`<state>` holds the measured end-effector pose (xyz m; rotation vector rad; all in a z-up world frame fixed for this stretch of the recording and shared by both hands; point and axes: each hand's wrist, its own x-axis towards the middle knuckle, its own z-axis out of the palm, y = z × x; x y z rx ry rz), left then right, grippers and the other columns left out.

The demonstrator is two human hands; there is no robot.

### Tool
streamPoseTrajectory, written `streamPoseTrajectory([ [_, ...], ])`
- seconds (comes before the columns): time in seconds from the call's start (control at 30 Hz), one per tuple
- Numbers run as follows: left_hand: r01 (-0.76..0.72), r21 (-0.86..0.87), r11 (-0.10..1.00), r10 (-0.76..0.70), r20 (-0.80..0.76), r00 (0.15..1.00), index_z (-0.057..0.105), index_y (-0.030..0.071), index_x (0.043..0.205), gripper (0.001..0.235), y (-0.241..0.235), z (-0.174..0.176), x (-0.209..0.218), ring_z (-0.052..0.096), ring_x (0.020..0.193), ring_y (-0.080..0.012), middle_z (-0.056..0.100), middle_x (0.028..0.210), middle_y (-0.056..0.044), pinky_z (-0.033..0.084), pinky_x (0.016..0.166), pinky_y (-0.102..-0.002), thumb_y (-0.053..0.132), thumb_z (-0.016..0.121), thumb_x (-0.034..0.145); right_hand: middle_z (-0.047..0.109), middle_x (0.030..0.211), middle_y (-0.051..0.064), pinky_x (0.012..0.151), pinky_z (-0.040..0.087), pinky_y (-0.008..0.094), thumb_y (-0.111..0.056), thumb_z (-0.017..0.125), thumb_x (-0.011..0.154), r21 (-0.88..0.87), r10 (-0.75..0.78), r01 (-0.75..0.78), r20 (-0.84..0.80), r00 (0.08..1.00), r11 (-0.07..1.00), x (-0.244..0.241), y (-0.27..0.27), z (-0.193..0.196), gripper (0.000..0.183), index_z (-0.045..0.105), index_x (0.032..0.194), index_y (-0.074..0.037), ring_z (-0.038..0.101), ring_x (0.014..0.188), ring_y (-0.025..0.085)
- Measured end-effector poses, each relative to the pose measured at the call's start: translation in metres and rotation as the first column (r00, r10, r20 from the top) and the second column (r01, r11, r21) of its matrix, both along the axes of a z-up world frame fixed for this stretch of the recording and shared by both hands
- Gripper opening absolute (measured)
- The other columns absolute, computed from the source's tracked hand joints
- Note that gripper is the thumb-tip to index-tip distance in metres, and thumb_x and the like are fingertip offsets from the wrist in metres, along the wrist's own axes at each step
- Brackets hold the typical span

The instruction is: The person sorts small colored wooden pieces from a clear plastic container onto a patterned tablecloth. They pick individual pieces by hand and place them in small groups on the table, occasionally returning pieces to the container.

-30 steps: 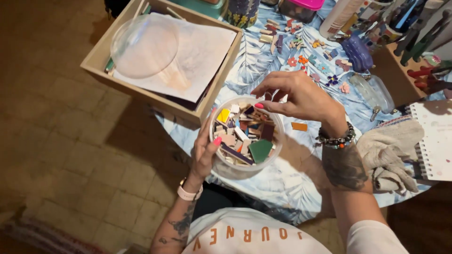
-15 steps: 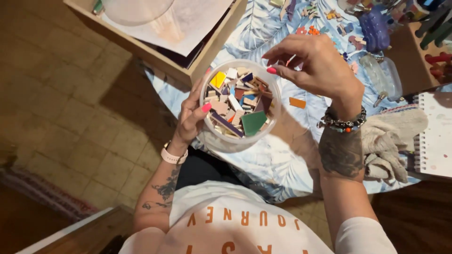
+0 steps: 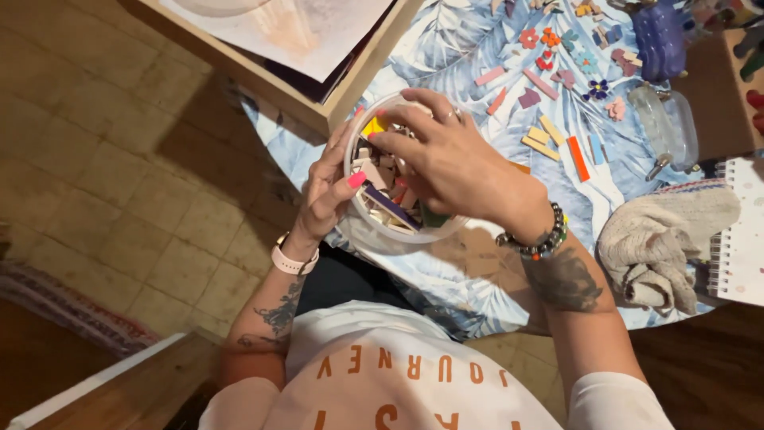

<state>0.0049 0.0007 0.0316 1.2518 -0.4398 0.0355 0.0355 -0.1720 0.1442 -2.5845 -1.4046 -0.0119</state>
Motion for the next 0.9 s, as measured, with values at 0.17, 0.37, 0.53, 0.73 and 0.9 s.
streamPoseTrajectory([
  [0.17,0.035,-0.075,0.997,-0.034,0.016,0.999,0.040,0.001,0.123,0.050,0.002,0.001,0.001,0.028,0.128,-0.0229,0.027,0.136,-0.013,0.023,0.109,-0.034,0.020,0.050,0.079,0.026,0.132,0.011,0.070,0.040,0.054,-0.021,0.056,0.072,-0.272,-0.046,0.021,-0.085,0.995,0.962,-0.016,-0.005,0.003,0.060,0.034,0.128,-0.016,0.025,0.117,0.035],
  [0.37,0.052,-0.097,0.994,-0.047,0.053,0.997,0.035,0.003,0.128,0.057,0.002,-0.008,0.002,0.029,0.127,-0.0221,0.026,0.136,-0.012,0.027,0.108,-0.037,0.026,0.053,0.079,0.022,0.137,0.007,0.084,0.033,0.053,-0.024,0.063,0.064,-0.362,0.023,-0.068,-0.129,0.991,0.930,-0.030,-0.017,0.010,0.064,0.040,0.124,-0.021,0.019,0.124,0.032],
  [0.53,0.105,-0.181,0.978,-0.102,0.024,0.994,0.033,0.000,0.128,0.060,0.000,-0.005,0.002,0.031,0.125,-0.0233,0.025,0.135,-0.012,0.034,0.105,-0.037,0.024,0.054,0.078,0.026,0.137,0.004,0.089,0.020,0.054,-0.032,0.058,0.069,-0.384,-0.011,-0.082,-0.234,0.972,0.920,-0.028,-0.034,0.021,0.064,0.035,0.128,-0.021,0.014,0.128,0.024],
  [0.73,0.110,-0.097,0.989,-0.103,0.073,0.992,0.032,0.005,0.130,0.058,0.003,-0.003,0.001,0.029,0.126,-0.0214,0.025,0.134,-0.011,0.032,0.106,-0.037,0.028,0.053,0.080,0.049,0.109,0.017,0.078,0.043,0.038,-0.008,0.049,0.082,0.088,-0.013,0.039,-0.279,0.960,0.995,-0.020,-0.015,0.046,0.029,0.048,0.109,0.002,0.054,0.094,0.029],
  [0.9,0.061,0.014,0.998,-0.062,0.111,0.992,0.031,0.003,0.130,0.059,0.006,0.015,-0.001,0.027,0.129,-0.0231,0.027,0.135,-0.014,0.021,0.111,-0.037,0.031,0.050,0.081,0.046,0.113,0.012,0.069,0.041,0.044,-0.016,0.053,0.076,-0.038,-0.040,0.038,-0.055,0.998,0.999,-0.010,0.008,0.003,0.045,0.044,0.118,-0.004,0.041,0.096,0.031],
])
